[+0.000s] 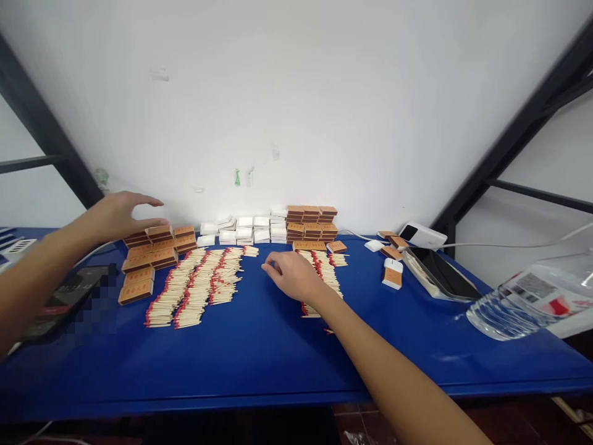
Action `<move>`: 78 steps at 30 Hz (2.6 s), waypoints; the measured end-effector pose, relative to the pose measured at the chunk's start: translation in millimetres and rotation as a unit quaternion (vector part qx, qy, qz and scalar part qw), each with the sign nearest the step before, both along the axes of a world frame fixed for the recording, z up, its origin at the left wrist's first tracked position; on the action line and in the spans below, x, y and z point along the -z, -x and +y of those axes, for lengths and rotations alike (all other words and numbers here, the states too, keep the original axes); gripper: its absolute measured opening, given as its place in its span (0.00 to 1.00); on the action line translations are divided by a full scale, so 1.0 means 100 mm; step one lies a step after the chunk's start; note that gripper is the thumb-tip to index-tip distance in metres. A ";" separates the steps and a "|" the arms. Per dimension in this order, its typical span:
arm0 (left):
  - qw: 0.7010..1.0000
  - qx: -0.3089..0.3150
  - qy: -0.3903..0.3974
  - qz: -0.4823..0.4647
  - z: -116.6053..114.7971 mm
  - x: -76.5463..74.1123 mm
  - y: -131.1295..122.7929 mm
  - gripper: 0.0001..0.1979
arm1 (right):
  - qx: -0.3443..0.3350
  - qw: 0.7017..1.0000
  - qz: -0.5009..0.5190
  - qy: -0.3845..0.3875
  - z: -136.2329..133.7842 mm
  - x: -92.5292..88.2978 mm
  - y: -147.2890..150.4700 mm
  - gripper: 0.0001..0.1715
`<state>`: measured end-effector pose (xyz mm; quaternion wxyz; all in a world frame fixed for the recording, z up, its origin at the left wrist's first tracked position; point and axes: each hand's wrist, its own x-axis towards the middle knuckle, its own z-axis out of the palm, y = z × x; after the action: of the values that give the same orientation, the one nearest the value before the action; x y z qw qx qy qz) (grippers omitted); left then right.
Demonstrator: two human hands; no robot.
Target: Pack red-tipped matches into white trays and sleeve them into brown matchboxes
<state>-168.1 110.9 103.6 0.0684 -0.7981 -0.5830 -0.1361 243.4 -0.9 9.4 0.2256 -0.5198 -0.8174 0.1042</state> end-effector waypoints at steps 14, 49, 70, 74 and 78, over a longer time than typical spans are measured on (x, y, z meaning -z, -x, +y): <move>0.965 0.243 0.070 0.062 0.11 0.58 -1.68 0.14 | 0.056 0.997 -0.047 -0.006 0.10 0.01 -0.09 0.13; 0.927 0.362 0.031 -0.091 -0.75 0.48 -1.66 0.10 | 0.150 0.979 -0.114 -0.079 0.15 -0.15 -0.28 0.15; 0.896 0.403 0.021 -0.182 -1.25 1.04 -1.65 0.20 | 0.043 0.988 0.005 0.148 -0.29 -0.67 -0.81 0.26; 0.895 0.402 0.071 -0.180 -1.31 1.08 -1.70 0.22 | 0.059 0.988 -0.002 0.141 -0.83 -0.55 -0.95 0.24; 0.896 0.406 0.088 -0.159 -1.36 1.09 -1.72 0.26 | 0.076 0.985 0.013 0.156 -1.26 -0.24 -1.17 0.19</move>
<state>3.5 -25.2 -4.9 -0.1571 -0.9358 -0.2209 -0.2252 360.7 -126.4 33.8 0.1594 -0.6075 -0.7464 0.2202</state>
